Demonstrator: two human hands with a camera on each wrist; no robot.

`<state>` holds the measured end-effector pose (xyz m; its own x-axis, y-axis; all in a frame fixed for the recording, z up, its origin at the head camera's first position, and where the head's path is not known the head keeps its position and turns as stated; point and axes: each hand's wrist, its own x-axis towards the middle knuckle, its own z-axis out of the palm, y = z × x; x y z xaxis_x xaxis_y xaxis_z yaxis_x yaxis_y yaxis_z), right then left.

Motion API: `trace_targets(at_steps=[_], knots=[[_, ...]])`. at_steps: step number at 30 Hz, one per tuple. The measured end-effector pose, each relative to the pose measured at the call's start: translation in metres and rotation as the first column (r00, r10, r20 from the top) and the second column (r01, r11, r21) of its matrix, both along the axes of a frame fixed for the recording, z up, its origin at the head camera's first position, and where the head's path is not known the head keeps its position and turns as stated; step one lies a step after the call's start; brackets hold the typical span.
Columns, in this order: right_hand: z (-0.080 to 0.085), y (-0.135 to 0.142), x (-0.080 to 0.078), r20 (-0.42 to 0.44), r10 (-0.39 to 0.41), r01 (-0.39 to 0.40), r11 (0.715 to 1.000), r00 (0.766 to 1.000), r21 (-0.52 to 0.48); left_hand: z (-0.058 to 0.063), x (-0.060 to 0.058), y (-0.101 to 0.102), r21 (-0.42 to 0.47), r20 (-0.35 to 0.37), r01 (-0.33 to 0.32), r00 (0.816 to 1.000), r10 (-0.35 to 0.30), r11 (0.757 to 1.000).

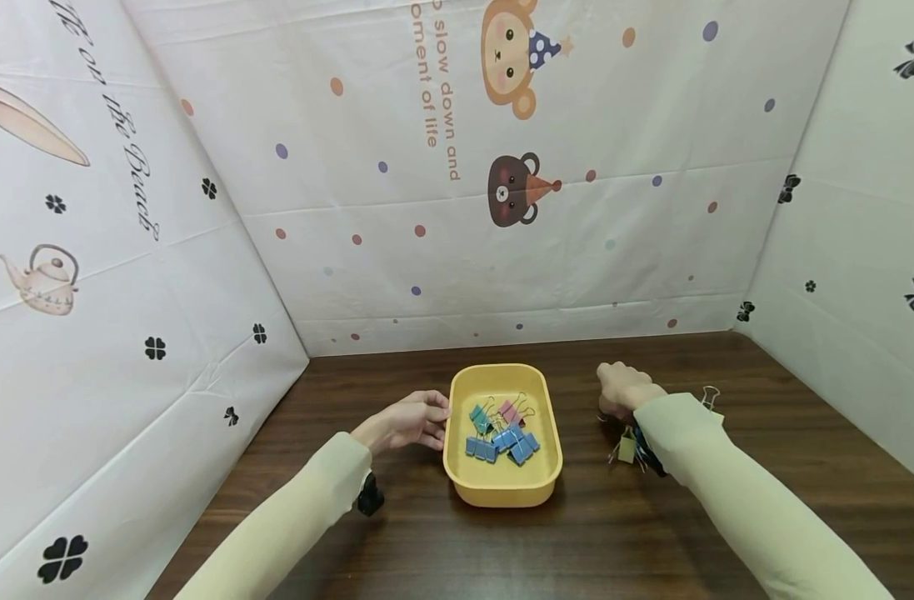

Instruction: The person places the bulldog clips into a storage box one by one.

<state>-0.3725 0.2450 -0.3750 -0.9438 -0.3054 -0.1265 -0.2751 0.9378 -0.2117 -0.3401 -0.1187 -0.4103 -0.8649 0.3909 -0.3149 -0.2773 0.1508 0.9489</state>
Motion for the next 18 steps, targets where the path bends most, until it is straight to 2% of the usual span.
trace_targets(at_steps=[9, 18], knots=[[0.027, -0.023, -0.001, -0.066, 0.043, -0.045, 0.999, 0.997, -0.031, 0.001, 0.001, -0.001, 0.001, -0.002, -0.001, 1.0, 0.001, 1.0], [0.047, -0.053, 0.003, -0.211, 0.091, -0.107, 0.992, 0.973, -0.066, 0.001, 0.0, 0.0, -0.005, -0.011, -0.002, 1.0, 0.002, 1.0]])
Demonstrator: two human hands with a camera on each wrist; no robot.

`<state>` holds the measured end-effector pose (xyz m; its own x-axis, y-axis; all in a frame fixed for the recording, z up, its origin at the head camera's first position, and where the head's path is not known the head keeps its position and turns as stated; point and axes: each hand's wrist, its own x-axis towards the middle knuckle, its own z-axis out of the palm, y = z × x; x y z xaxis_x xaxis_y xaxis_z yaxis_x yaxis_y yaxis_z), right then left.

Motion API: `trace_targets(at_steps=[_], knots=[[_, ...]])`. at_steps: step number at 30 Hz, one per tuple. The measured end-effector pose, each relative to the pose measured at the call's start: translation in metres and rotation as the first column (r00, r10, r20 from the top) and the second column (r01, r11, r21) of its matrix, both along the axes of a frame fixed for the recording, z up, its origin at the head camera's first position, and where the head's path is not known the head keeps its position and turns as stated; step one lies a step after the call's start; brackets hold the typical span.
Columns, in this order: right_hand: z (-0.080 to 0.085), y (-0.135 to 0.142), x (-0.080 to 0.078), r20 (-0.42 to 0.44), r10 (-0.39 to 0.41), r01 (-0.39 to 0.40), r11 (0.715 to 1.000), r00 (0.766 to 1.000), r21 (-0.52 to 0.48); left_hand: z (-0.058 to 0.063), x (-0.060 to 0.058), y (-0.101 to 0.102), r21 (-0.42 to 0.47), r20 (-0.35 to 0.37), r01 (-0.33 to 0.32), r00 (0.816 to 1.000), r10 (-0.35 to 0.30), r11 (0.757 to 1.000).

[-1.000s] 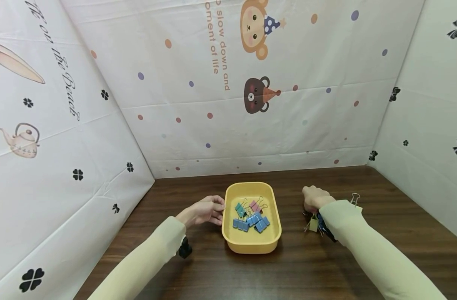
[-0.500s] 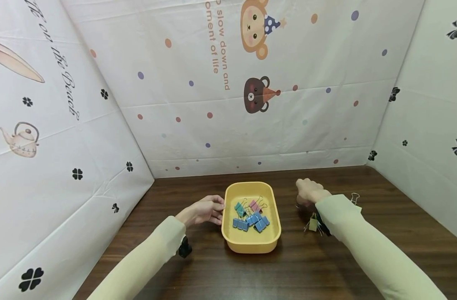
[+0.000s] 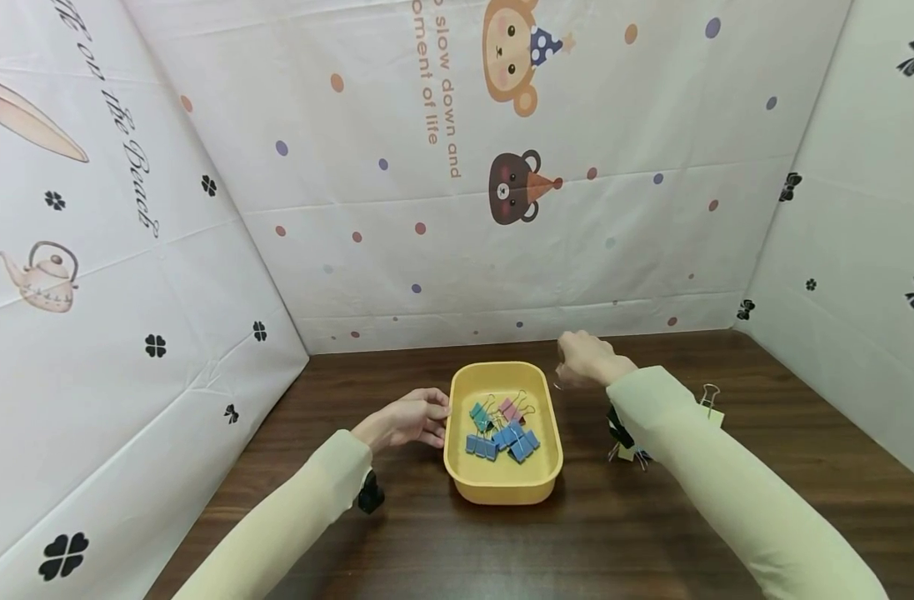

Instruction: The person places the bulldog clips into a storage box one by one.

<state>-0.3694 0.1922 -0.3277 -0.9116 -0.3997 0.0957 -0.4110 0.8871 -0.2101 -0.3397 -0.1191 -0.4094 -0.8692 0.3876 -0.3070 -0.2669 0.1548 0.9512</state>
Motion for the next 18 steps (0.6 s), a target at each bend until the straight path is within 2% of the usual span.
trace_targets(at_steps=[12, 18], knots=[[-0.001, -0.041, 0.004, -0.009, 0.097, -0.097, 0.995, 0.995, 0.0, 0.0, -0.001, 0.0, -0.003, 0.007, 0.004, 1.0, -0.004, 1.0], [-0.004, -0.059, 0.008, 0.051, 0.176, -0.175, 0.984, 0.983, -0.022, 0.0, -0.001, 0.0, 0.0, 0.012, 0.001, 1.0, -0.001, 1.0]])
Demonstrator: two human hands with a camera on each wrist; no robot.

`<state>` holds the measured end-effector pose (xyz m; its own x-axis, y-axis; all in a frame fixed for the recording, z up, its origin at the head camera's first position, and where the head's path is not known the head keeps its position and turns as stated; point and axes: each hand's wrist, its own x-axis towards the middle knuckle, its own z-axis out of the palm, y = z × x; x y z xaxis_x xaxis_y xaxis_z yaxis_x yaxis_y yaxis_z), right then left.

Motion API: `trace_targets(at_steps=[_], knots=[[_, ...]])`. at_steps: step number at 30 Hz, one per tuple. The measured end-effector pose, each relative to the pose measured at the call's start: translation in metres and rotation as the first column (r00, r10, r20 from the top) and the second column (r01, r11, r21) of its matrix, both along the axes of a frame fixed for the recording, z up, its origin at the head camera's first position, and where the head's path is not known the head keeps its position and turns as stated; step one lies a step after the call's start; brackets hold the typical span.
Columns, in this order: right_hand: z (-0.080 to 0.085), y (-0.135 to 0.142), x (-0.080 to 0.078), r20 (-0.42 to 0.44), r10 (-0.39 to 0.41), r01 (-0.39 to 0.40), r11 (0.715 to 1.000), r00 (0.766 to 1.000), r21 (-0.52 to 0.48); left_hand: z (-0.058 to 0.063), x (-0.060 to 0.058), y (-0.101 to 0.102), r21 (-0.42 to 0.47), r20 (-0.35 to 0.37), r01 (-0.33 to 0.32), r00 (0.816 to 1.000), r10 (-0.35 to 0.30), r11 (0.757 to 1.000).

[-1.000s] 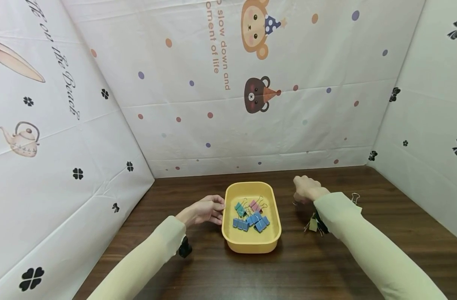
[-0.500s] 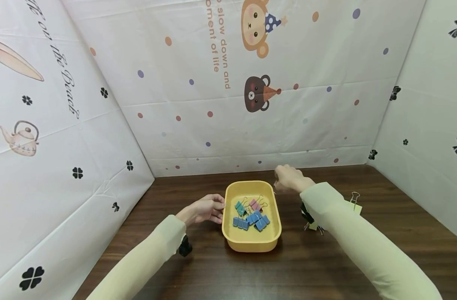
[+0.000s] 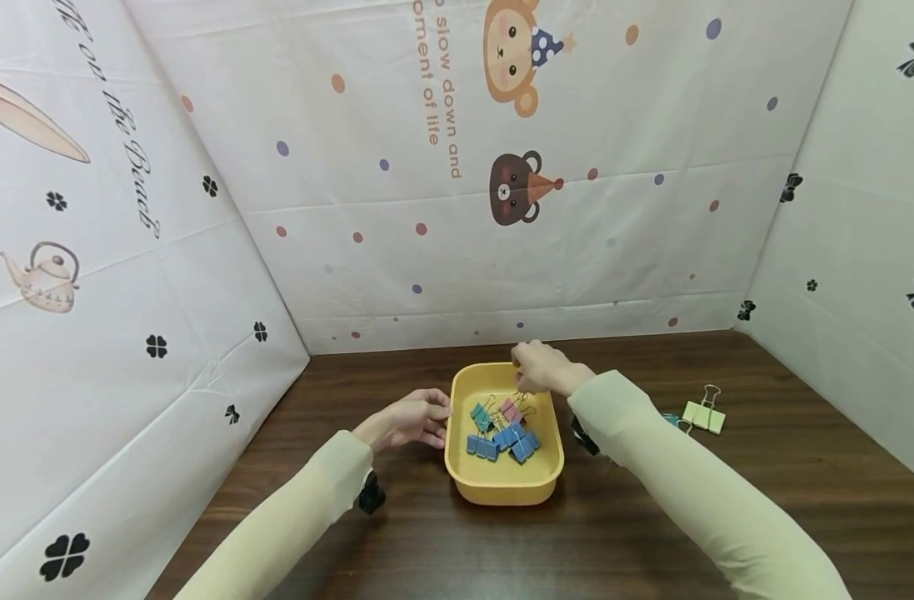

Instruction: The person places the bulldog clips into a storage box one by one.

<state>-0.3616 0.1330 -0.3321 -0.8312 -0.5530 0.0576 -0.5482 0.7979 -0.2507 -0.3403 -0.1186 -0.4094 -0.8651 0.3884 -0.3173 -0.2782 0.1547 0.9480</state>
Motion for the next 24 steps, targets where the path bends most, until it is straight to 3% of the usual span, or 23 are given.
trace_targets(at_steps=[5, 12, 18, 24], knots=[[-0.003, -0.011, 0.002, 0.031, 0.057, -0.056, 0.998, 0.998, -0.009, 0.0, 0.001, 0.0, 0.004, 0.003, -0.003, 1.0, 0.003, 1.0], [-0.003, -0.004, -0.004, -0.054, 0.126, -0.13, 0.988, 0.991, -0.086, 0.0, 0.002, 0.0, 0.004, -0.002, -0.009, 1.0, 0.009, 1.0], [0.004, 0.033, -0.011, -0.125, 0.033, -0.054, 0.984, 0.992, -0.168, 0.0, 0.003, 0.0, -0.002, -0.011, -0.011, 1.0, 0.011, 1.0], [0.005, 0.091, -0.019, -0.129, -0.095, 0.07, 0.979, 0.987, -0.191, 0.001, 0.004, 0.0, -0.003, -0.016, -0.015, 1.0, 0.014, 1.0]])
